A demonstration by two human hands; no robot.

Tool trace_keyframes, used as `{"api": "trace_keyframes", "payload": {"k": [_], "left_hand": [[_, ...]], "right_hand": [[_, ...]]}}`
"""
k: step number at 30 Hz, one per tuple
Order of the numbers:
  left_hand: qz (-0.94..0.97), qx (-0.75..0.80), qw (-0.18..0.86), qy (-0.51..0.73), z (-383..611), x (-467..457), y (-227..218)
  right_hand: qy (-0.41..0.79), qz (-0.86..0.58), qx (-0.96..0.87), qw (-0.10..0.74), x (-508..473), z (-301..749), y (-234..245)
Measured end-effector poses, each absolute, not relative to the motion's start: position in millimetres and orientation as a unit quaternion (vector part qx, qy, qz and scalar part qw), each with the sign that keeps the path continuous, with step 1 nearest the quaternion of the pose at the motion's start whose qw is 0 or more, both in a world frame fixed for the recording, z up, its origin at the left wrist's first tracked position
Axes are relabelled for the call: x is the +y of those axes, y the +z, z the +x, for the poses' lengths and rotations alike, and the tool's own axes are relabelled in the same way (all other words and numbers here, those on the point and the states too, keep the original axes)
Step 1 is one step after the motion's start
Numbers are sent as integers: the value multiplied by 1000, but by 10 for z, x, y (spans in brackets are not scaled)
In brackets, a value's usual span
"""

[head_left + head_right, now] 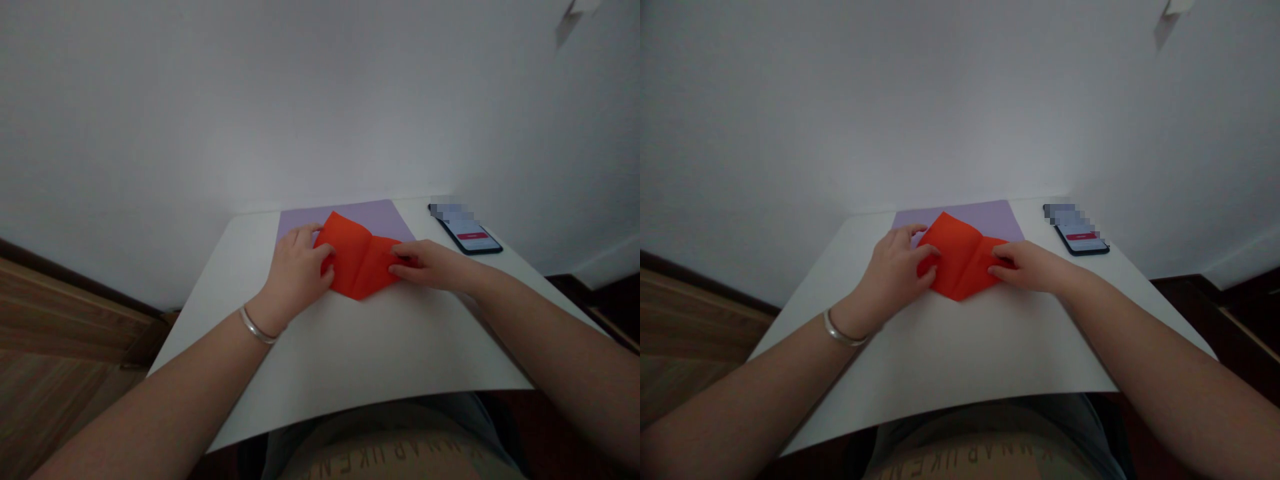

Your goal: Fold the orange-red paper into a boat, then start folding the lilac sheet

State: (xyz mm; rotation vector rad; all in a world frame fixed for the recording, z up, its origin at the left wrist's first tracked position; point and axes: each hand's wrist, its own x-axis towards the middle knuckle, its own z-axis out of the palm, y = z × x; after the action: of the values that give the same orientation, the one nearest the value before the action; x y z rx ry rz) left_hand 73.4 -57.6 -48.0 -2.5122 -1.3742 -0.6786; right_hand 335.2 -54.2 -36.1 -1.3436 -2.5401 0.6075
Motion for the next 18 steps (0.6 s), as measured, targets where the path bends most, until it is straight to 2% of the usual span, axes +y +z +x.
{"api": "trace_keyframes", "payload": {"k": [4,9,12,18], "left_hand": [[-897,-368,133,-207,767,-608,-463],[-910,-326,158,-202,762,-596,-482],[-929,-305,101,-184,749,-563,-535],[-919,-333,-82,-194,743,-519,-645]], "right_hand": [[193,-472,-852,119,-506,3293,-383],[173,-491,-844,125,-483,3248,-410],[162,-492,-844,137,-482,3229,-445],[140,-508,-837,147,-507,3185,-500]]}}
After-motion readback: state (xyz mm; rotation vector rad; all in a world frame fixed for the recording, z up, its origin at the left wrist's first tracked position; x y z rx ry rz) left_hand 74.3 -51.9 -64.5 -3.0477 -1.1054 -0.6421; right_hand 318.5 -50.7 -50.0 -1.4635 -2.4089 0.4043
